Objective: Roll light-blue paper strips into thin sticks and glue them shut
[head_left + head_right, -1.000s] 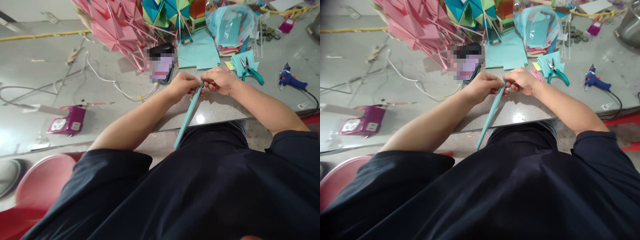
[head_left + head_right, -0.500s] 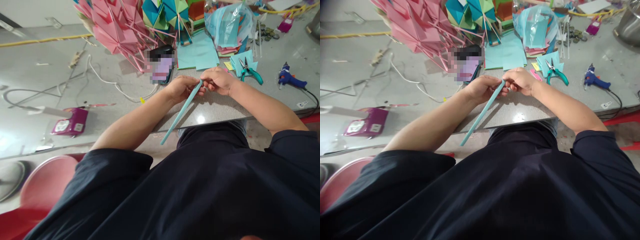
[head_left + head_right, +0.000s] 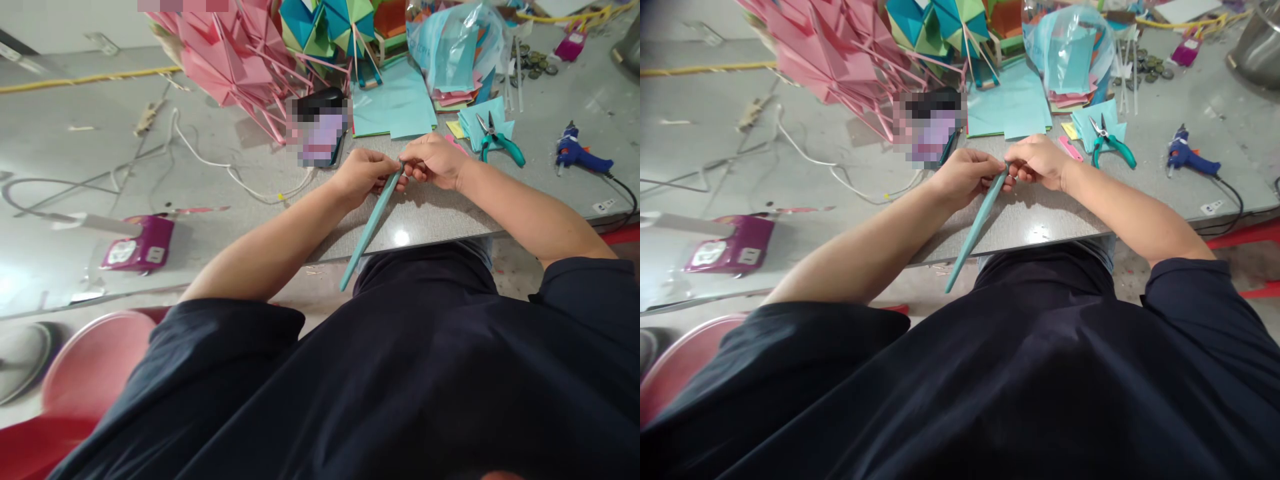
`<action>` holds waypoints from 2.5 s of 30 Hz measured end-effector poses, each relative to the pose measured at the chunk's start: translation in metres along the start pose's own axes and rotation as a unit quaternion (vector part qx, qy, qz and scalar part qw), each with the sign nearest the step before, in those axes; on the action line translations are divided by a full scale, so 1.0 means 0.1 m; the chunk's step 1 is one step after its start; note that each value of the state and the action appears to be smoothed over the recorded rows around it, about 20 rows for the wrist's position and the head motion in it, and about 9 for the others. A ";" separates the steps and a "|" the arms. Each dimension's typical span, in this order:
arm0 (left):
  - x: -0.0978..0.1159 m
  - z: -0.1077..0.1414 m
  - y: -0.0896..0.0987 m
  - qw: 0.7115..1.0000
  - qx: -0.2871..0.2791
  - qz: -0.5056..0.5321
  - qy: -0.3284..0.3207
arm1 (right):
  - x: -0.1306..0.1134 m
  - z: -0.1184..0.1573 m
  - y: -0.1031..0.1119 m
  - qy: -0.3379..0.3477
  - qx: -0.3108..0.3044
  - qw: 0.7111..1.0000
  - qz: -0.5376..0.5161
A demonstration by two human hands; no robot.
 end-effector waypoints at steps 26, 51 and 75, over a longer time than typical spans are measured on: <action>0.16 0.03 -0.06 0.983 0.004 -0.173 -0.068 | 0.00 0.01 -0.02 0.001 0.016 0.999 0.036; 0.08 -0.01 0.04 0.996 -0.072 -0.030 0.040 | 0.03 -0.18 0.20 0.079 -0.008 0.995 0.060; 0.15 0.01 -0.01 0.984 -0.038 -0.170 -0.040 | 0.05 -0.03 -0.01 0.048 0.024 0.995 0.081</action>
Point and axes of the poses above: each hand's wrist, its own z-axis away from the middle knuckle, its own y-axis out of the back of the hand, x = y × z, the point moved 2 cm from there along -z, towards the middle knuckle, and after that the axes turned 11 degrees about -y, right-handed, at the moved point
